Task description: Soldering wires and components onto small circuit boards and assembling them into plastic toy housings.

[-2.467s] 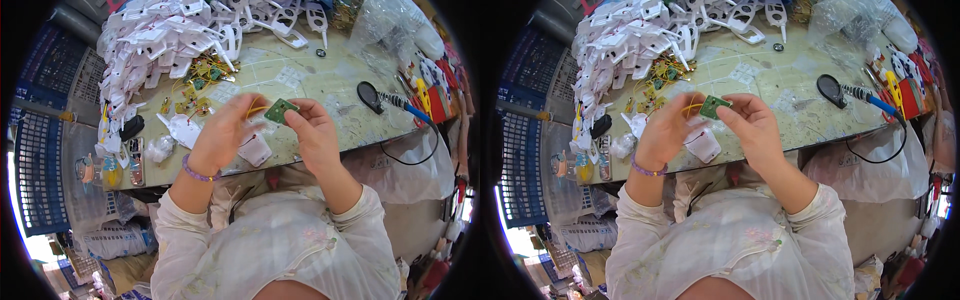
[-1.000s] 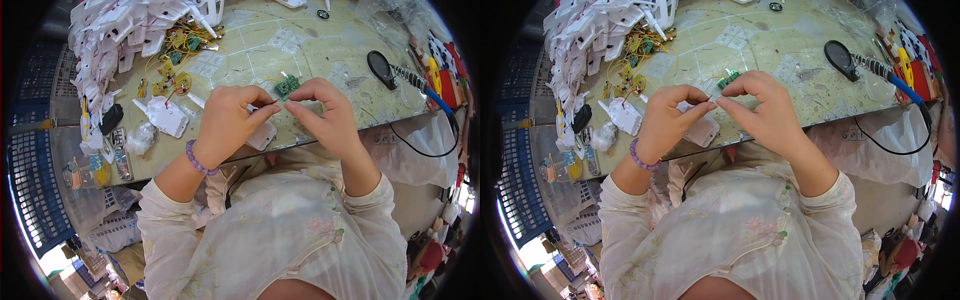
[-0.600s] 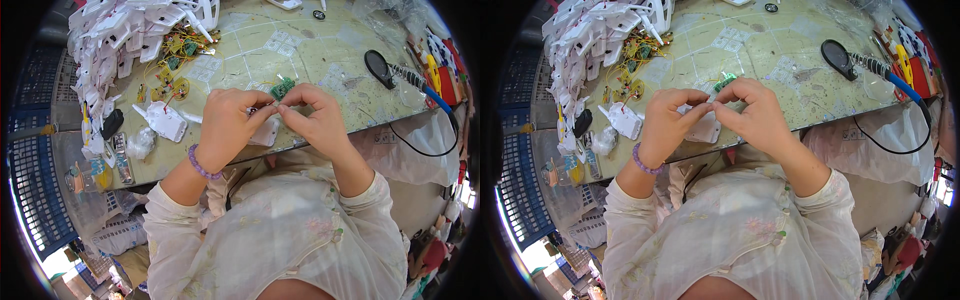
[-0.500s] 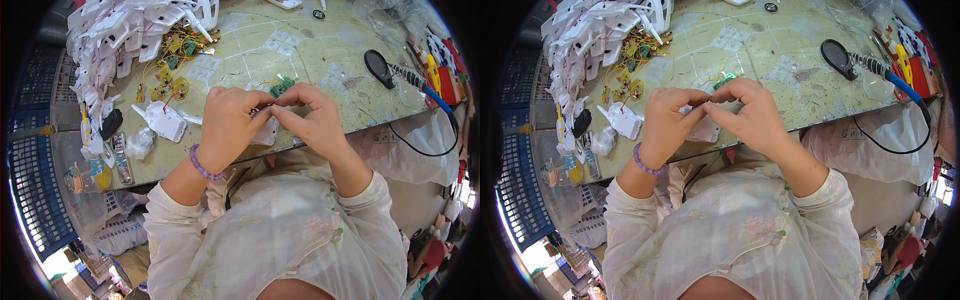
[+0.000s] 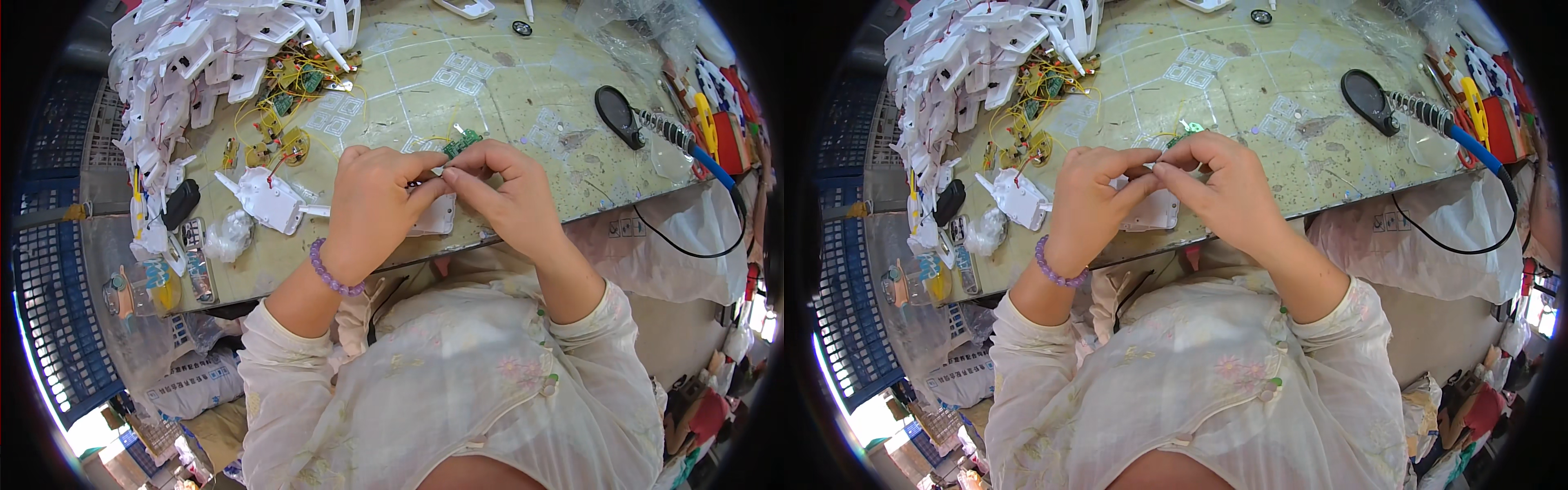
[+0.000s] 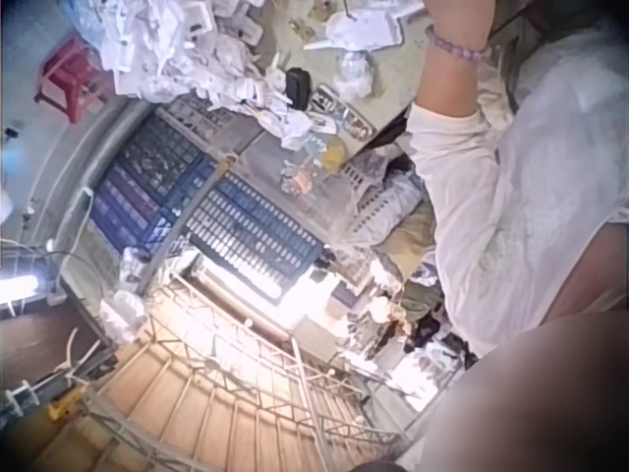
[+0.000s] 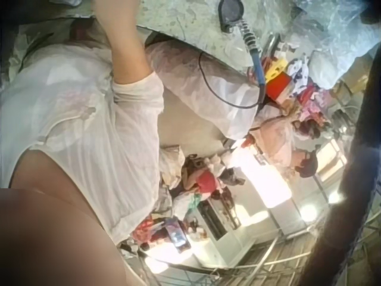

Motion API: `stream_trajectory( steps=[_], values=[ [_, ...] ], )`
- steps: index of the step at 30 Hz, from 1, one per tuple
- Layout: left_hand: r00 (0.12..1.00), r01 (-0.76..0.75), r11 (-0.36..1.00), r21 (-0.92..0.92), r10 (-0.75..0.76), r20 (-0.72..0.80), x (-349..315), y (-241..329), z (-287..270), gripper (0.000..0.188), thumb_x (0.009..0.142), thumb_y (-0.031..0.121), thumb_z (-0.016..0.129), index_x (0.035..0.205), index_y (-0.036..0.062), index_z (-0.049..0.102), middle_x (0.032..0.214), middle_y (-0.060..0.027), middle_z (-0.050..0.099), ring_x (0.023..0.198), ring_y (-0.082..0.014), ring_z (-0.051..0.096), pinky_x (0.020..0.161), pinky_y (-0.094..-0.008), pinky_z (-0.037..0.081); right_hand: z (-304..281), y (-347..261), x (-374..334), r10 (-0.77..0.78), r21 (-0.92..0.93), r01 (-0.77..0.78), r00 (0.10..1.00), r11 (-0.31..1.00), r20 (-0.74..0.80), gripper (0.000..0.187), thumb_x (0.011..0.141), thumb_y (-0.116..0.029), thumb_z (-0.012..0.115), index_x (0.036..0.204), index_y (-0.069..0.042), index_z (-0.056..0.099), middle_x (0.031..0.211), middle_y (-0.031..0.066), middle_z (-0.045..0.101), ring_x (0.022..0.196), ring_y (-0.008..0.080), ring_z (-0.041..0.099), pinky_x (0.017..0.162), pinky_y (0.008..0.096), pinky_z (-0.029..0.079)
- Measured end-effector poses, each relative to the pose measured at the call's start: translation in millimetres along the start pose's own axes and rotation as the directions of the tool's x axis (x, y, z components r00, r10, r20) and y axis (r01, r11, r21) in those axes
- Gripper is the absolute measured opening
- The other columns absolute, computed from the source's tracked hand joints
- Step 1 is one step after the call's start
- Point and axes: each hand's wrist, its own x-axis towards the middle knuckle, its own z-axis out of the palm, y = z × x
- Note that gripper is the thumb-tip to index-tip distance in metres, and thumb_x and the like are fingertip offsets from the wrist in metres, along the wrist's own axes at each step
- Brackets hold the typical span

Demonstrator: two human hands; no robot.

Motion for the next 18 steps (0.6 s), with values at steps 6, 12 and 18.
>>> stream_trajectory(
  steps=[6, 12, 18],
  values=[
    [0.960, 0.262, 0.900, -0.349, -0.206, 0.191, -0.9, -7.7, -3.9, 0.021, 0.078, 0.018, 0.071, 0.091, 0.0022, 0.071, 0.074, -0.0096, 0.068, 0.066, -0.0225, 0.063, 0.062, -0.0318, 0.045, -5.2, 4.0, -3.4, -0.044, -0.020, 0.044, 0.999, 0.999, 0.021, 0.010, 0.081, -0.009, 0.066, 0.087, 0.000, 0.068, 0.082, 0.0079, 0.064, 0.076, 0.0158, 0.058, 0.067, 0.0276, 0.045],
    [0.906, 0.424, 0.760, -0.492, -0.349, 0.241, -0.4, -4.1, -1.6, 0.013, 0.084, 0.007, 0.065, 0.094, -0.0013, 0.070, 0.084, -0.0037, 0.069, 0.078, -0.0095, 0.061, 0.068, -0.0235, 0.047, -4.9, 7.7, -11.0, -0.314, -0.264, 0.319, 0.947, 0.910, 0.063, 0.006, 0.075, -0.008, 0.069, 0.078, -0.004, 0.065, 0.083, 0.0055, 0.063, 0.081, 0.0225, 0.057, 0.071, 0.0331, 0.045],
    [0.967, 0.238, 0.931, -0.277, -0.200, 0.160, 0.5, -10.2, 8.5, 0.010, 0.080, 0.006, 0.067, 0.089, 0.0002, 0.070, 0.074, -0.0075, 0.067, 0.069, -0.0121, 0.062, 0.065, -0.0251, 0.046, 3.7, 16.4, -28.1, -0.629, -0.544, 0.661, 0.725, 0.518, 0.281, 0.011, 0.070, -0.011, 0.070, 0.076, -0.009, 0.062, 0.086, 0.0016, 0.060, 0.084, 0.0253, 0.056, 0.072, 0.0364, 0.044]
  ],
)
